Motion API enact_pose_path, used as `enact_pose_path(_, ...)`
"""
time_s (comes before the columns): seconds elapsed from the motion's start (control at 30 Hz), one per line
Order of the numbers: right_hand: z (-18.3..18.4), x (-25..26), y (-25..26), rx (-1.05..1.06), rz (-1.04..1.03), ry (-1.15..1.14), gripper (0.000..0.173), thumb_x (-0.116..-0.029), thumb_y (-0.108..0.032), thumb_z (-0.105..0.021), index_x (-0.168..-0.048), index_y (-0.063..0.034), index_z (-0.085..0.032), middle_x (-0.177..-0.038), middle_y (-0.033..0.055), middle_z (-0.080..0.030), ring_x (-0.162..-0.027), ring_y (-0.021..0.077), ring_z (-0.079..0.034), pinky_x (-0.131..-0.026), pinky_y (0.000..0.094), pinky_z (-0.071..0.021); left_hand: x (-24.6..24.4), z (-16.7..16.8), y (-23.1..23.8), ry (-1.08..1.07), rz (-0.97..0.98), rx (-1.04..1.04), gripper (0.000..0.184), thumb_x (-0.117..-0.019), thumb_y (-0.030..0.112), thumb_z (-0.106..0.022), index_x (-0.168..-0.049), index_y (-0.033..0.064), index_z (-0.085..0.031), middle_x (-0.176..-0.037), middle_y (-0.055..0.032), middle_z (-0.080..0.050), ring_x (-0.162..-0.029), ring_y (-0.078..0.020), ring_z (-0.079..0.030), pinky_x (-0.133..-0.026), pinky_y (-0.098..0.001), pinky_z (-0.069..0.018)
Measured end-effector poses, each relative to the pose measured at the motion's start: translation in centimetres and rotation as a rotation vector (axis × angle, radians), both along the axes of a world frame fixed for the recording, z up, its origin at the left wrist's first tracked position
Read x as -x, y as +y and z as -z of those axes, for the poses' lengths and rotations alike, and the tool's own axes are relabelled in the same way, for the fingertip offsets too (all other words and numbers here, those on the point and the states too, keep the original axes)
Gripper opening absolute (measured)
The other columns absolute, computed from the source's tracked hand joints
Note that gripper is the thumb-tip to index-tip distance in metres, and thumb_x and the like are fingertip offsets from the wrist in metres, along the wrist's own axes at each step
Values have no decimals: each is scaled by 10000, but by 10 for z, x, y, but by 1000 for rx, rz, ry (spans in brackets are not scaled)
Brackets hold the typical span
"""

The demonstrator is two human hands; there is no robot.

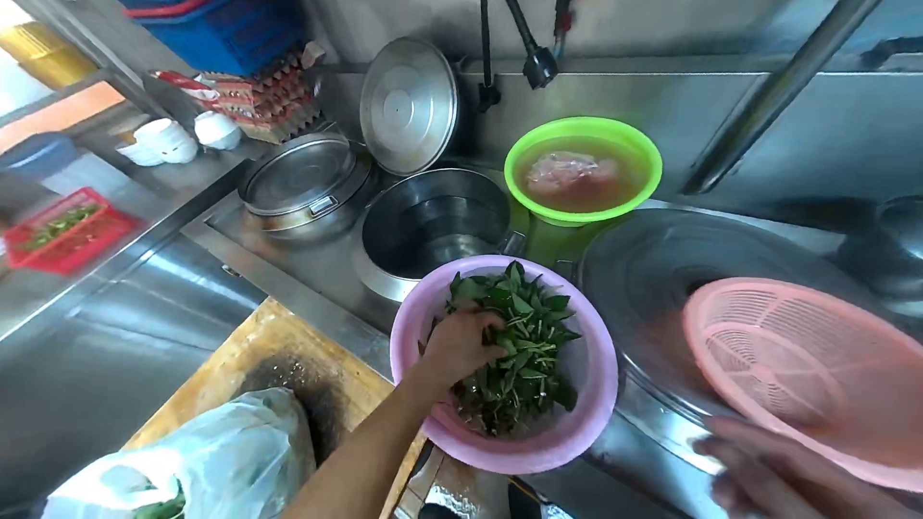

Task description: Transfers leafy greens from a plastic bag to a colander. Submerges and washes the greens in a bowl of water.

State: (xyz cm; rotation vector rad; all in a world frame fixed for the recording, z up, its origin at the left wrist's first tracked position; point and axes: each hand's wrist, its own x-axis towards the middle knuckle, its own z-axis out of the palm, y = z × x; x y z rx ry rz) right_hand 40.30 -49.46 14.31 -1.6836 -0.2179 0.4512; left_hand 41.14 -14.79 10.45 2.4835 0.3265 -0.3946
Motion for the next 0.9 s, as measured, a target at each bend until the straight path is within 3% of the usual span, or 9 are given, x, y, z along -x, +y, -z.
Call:
enact_pose_path(0.1,13,-39,79,366,-232,-577,226,-937,-210,-680,-1100,-85,-773,-1000,54,-753,-789,138,-719,-674,340,-621,4,-10,1,-167,-118,89,219,-956,238,-737,-1108,81,-746,-1112,-127,-722,-985,-280,-703,-893,-523,-571)
enact_pose_path(0.17,15,-63,130,586,-505,-640,340,-915,-314,-766,-1222,-169,-755,-1239,120,-699,-1097,305,-688,-903,521,-580,12,-32,12,-306,-196,83,182,-964,178,-726,-1103,61,-739,-1051,-116,-729,-894,-240,-709,-829,-469,-589)
enact_pose_path(0.27,17,-74,198,843,-936,-457,840,-817,-457,-855,-1542,-254,-481,-1659,197,-266,-1468,456,-343,-1103,623,-417,26,-49,28,-187,-79,-178,167,-964,136,-700,-1112,87,-761,-1112,-137,-717,-999,-292,-702,-895,-515,-578)
enact_pose_path(0.4,54,-64,234,1182,-1290,-438,1091,-818,-428,-854,-1661,-315,-170,-1697,268,87,-1500,629,23,-1015,853,-281,40,-48,16,242,145,-385,254,-1032,205,-575,-1196,77,-721,-1195,-198,-696,-1173,-402,-633,-1001,-604,-472)
enact_pose_path(0.47,64,-64,238,1245,-1294,-471,1028,-846,-335,-841,-1655,-236,-215,-1693,284,7,-1503,613,-67,-1022,806,-342,51,-50,17,128,108,-303,284,-1047,235,-558,-1248,112,-717,-1208,-153,-710,-1179,-350,-649,-1013,-566,-488)
enact_pose_path(0.57,70,-75,242,1172,-1195,-603,663,-880,-137,-779,-1480,-56,-509,-1560,317,-342,-1369,555,-410,-1000,675,-471,65,-57,21,13,73,-173,310,-1046,280,-577,-1292,136,-699,-1221,-128,-711,-1162,-316,-664,-1009,-538,-509)
enact_pose_path(0.63,61,-83,244,1158,-1139,-634,543,-887,-111,-747,-1403,-70,-582,-1452,293,-476,-1264,517,-531,-970,656,-500,77,-56,22,-33,61,-136,314,-1050,290,-566,-1287,134,-702,-1237,-118,-710,-1182,-304,-656,-1033,-528,-492)
enact_pose_path(0.8,10,-76,244,1187,-954,-628,655,-832,-421,-836,-1394,-178,-604,-1420,212,-543,-1169,424,-622,-940,608,-529,126,-41,44,-353,-154,-23,305,-1036,315,-576,-1249,164,-734,-1159,-35,-742,-1115,-197,-687,-1012,-458,-528)
enact_pose_path(0.9,-14,-79,226,1039,-928,-662,500,-797,-257,-872,-1250,-118,-713,-1344,209,-605,-1187,424,-612,-979,636,-501,165,-30,50,-540,-303,136,303,-1030,282,-580,-1245,130,-731,-1121,-24,-750,-1051,-132,-707,-954,-362,-574)
